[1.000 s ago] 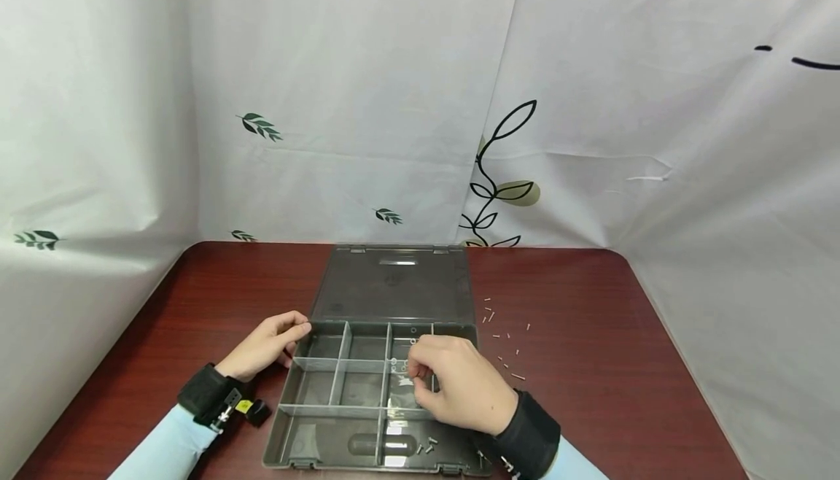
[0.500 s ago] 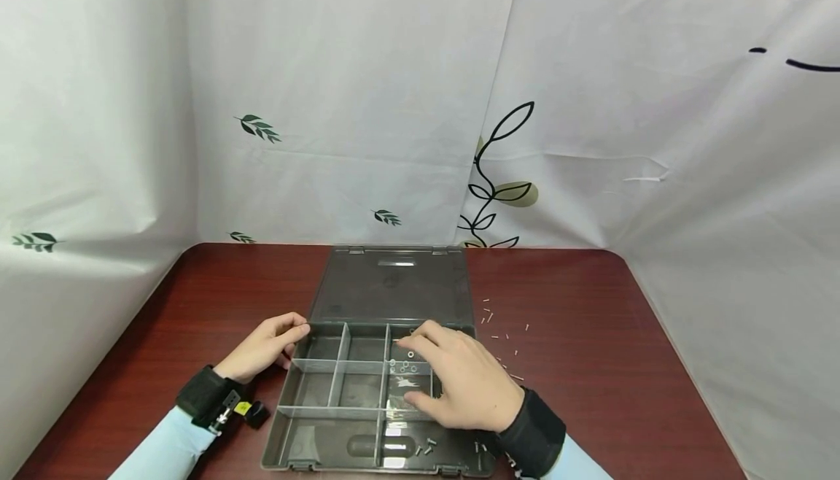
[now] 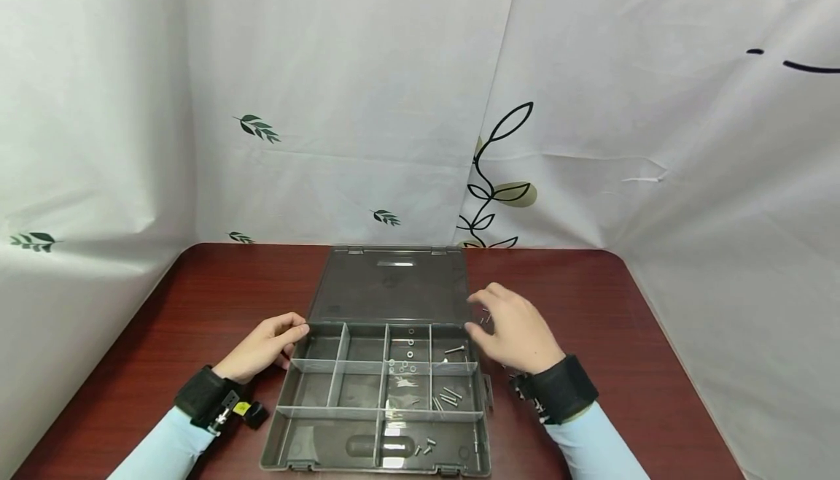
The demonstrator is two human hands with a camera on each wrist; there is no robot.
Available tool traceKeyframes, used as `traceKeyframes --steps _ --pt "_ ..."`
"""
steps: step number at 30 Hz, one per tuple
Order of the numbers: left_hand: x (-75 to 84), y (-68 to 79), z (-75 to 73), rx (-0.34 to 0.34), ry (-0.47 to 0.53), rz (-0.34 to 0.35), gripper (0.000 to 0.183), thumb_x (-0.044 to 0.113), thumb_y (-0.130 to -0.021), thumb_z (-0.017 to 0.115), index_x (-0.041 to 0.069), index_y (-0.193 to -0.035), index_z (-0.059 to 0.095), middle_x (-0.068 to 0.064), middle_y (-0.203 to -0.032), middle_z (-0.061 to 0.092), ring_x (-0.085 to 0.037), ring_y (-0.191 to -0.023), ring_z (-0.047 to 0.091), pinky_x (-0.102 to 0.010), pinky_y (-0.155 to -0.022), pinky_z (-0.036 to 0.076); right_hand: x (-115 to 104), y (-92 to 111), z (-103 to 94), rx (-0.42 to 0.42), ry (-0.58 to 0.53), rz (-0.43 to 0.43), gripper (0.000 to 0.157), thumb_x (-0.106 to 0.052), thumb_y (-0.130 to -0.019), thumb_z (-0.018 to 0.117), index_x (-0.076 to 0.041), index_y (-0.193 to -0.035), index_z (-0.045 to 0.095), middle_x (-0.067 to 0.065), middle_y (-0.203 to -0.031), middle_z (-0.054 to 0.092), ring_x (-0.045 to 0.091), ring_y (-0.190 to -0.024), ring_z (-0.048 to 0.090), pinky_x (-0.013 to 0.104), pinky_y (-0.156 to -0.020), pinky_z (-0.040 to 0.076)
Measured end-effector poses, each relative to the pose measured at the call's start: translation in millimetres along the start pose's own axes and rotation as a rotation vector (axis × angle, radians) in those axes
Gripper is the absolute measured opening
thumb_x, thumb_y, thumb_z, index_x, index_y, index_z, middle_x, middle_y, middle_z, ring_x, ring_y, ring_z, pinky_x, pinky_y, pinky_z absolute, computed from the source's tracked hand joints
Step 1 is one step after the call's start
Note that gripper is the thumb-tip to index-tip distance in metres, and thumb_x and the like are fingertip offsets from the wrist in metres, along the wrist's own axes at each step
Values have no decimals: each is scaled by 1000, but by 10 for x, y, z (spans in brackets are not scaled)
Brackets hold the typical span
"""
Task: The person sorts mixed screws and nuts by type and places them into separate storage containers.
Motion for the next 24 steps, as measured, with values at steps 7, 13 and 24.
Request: traceKeyframes --steps 7,13,24 --pt "-28 -16 1 8 -9 -11 49 45 -99 55 0 -118 56 -12 -84 50 -23 -66 57 -39 -62 57 459 93 11 -108 77 199 18 -23 -84 70 -12 -98 73 -2 -91 65 18 -80 62 42 -71 51" --pt "-39 -30 0 22 -13 -23 49 47 -98 55 2 -118 57 -12 -85 51 -22 -66 57 -39 -62 57 713 190 2 -200 105 354 10 -13 -84 63 -17 -74 63 -3 -68 55 17 -62 50 38 -57 43" --pt "-42 -32 3 12 -8 -19 50 46 -99 55 0 -119 56 -13 -85 51 -22 -66 56 -39 -61 57 821 275 72 -225 51 492 18 -22 -81 74 -16 -68 62 -2 -66 56 19 -60 50 38 -55 43"
Point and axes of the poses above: each hand's wrist, its own y-axis away from the middle knuckle, its own z-axis out of the palm, x = y × z, the point moved 2 cm from there along -y, towards the middle knuckle
